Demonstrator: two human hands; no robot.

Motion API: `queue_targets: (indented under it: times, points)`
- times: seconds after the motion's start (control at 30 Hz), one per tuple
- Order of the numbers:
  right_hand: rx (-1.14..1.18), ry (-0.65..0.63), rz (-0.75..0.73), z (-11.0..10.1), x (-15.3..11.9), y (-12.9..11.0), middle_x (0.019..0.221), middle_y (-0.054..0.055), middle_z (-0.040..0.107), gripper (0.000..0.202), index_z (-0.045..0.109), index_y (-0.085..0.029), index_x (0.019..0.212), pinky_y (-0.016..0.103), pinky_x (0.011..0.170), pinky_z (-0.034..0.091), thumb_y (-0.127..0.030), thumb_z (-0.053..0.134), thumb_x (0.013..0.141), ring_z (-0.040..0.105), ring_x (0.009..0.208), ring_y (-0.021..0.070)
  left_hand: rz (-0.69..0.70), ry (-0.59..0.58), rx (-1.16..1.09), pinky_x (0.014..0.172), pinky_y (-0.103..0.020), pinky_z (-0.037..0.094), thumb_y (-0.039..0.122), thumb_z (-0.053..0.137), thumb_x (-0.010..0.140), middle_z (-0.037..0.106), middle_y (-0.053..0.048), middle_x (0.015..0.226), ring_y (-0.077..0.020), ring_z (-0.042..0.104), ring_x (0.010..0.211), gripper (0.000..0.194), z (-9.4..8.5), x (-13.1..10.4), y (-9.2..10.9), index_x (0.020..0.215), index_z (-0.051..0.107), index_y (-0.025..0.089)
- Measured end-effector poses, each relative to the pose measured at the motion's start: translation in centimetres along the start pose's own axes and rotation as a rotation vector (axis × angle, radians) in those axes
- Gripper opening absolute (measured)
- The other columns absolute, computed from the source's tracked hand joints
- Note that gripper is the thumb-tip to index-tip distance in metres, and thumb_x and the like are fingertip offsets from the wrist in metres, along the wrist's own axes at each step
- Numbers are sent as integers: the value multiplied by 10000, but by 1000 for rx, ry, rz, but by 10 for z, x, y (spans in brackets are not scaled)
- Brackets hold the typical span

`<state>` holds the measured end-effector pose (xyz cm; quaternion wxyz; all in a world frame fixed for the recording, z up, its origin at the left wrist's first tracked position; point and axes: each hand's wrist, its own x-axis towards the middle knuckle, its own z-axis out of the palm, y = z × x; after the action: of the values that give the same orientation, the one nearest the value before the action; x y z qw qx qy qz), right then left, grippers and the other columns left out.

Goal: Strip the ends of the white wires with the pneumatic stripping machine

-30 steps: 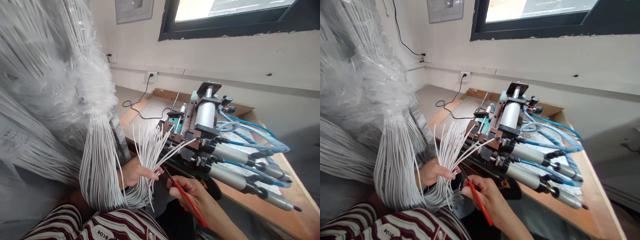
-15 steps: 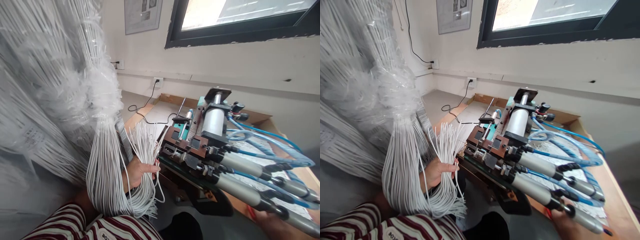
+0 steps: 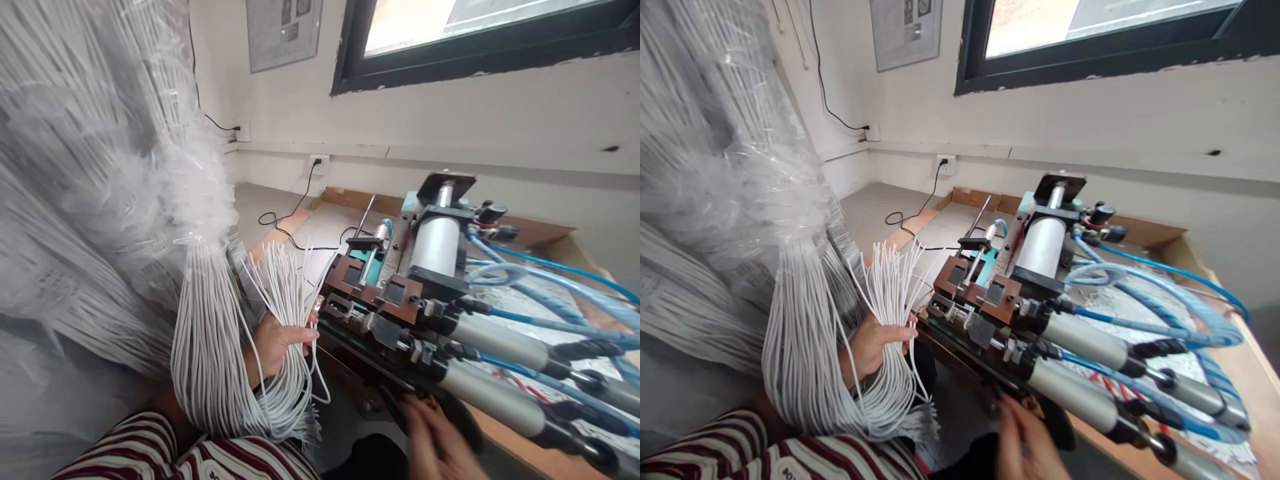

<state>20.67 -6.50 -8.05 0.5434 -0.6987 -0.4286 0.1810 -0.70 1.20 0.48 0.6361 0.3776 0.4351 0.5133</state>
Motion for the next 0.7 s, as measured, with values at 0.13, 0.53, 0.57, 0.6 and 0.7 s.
queue_targets:
  times: [0.13, 0.53, 0.57, 0.6, 0.7]
  points:
    - [368, -540, -17, 59, -29, -33, 821, 87, 701, 287, 692, -187, 925, 287, 596, 504, -381, 543, 774, 624, 634, 201, 11, -14, 23, 398, -198, 395, 127, 687, 538, 599, 15, 651, -86, 512, 487, 178, 6, 2, 0, 709, 641, 131]
    - [746, -250, 337, 86, -9, -53, 702, 42, 629, 218, 696, -170, 781, 235, 504, 414, -356, 684, 669, 493, 541, 117, 98, 109, 18, 435, -199, 393, 176, 686, 575, 609, 33, 551, -78, 495, 453, 141, -2, 13, 7, 707, 655, 137]
    - [800, -226, 394, 88, -6, -56, 672, 31, 618, 237, 696, -169, 780, 227, 490, 400, -364, 702, 647, 472, 518, 103, 98, 108, 14, 437, -200, 394, 176, 689, 570, 614, 33, 556, -78, 495, 453, 142, -2, 14, 7, 703, 656, 138]
    - [850, -211, 441, 90, -3, -60, 649, 20, 608, 249, 696, -169, 771, 218, 479, 387, -368, 719, 623, 457, 504, 92, 92, 107, 10, 438, -202, 395, 177, 695, 564, 617, 32, 557, -80, 498, 453, 146, -1, 15, 8, 700, 658, 140]
    - [958, -226, 542, 93, 6, -70, 605, 0, 579, 269, 698, -167, 734, 195, 450, 353, -365, 760, 563, 423, 478, 70, 49, 113, -7, 435, -207, 395, 180, 717, 541, 613, 35, 535, -83, 497, 437, 166, 0, 16, 9, 694, 662, 149]
